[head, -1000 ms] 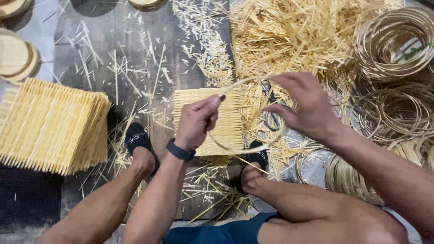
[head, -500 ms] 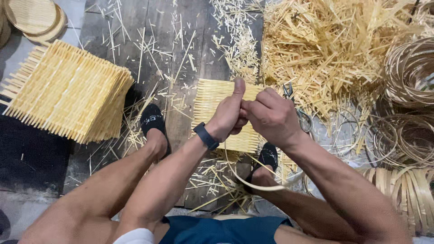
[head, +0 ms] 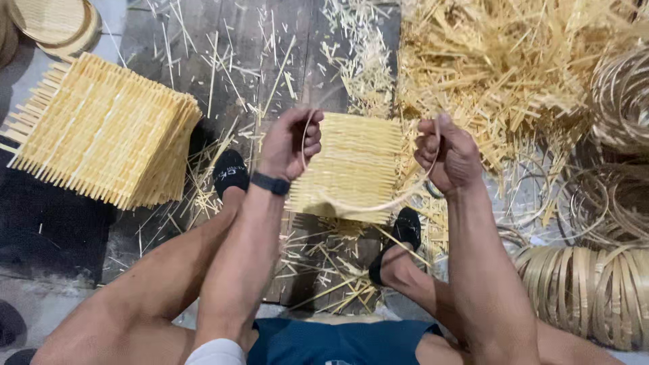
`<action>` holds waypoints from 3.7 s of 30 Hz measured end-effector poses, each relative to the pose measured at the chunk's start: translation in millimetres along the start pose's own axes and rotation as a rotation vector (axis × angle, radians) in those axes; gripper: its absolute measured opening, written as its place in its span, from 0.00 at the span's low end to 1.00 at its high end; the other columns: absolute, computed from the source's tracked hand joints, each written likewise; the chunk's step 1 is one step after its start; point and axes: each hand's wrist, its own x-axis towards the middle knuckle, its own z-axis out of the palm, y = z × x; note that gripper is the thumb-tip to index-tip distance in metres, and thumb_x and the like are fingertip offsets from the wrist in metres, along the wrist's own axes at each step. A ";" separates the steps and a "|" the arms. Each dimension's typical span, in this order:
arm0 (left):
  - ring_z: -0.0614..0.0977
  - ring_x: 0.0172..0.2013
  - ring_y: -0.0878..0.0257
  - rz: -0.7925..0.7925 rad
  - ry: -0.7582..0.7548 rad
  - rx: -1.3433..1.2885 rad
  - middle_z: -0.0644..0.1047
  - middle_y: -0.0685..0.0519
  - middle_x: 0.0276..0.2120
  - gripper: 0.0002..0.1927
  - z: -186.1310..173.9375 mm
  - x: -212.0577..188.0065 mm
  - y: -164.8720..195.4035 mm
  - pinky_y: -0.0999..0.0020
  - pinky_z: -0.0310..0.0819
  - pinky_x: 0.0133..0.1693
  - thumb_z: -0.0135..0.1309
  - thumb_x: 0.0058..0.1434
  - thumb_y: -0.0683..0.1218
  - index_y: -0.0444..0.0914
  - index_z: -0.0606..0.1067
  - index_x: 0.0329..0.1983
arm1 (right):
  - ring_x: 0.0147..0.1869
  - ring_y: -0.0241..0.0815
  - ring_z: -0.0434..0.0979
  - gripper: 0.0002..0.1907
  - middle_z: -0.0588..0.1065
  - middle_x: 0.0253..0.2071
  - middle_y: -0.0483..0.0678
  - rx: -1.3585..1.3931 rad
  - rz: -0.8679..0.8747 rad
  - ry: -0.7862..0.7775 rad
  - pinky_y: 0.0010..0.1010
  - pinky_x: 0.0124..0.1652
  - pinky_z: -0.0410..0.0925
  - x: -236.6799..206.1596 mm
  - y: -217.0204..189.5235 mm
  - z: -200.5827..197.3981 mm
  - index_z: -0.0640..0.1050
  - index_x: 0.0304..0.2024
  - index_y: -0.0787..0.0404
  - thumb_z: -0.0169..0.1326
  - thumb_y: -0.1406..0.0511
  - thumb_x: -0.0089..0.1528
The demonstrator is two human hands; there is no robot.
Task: The person sits on the floor assembling bamboo steamer baskets. They fit a woven bamboo mat into a round bamboo rim, press the rim over the mat edges, trim the protruding strip ends with scissors, and set finished baskets onto a growing stack.
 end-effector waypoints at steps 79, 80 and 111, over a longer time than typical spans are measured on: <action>0.79 0.50 0.53 0.489 0.071 1.640 0.79 0.55 0.46 0.11 -110.3 131.3 -86.8 0.59 0.74 0.53 0.58 0.67 0.54 0.46 0.84 0.43 | 0.80 0.69 0.45 0.48 0.54 0.74 0.68 -2.125 -0.490 -0.396 0.69 0.71 0.40 -5.1 258.7 4.4 0.65 0.70 0.66 0.61 0.45 0.56; 0.80 0.50 0.54 0.477 0.072 1.633 0.79 0.56 0.46 0.10 -107.9 131.1 -85.3 0.60 0.75 0.52 0.57 0.67 0.54 0.46 0.84 0.43 | 0.80 0.68 0.44 0.48 0.54 0.75 0.67 -2.150 -0.483 -0.365 0.68 0.72 0.40 -3.0 252.0 7.3 0.65 0.70 0.65 0.62 0.46 0.56; 0.70 0.22 0.72 0.059 0.177 1.382 0.76 0.58 0.17 0.20 -93.3 164.1 -79.3 0.69 0.67 0.26 0.61 0.60 0.58 0.36 0.81 0.28 | 0.40 0.48 0.70 0.30 0.73 0.34 0.56 -1.001 0.178 0.040 0.42 0.44 0.66 138.0 159.9 -68.8 0.74 0.37 0.69 0.40 0.48 0.72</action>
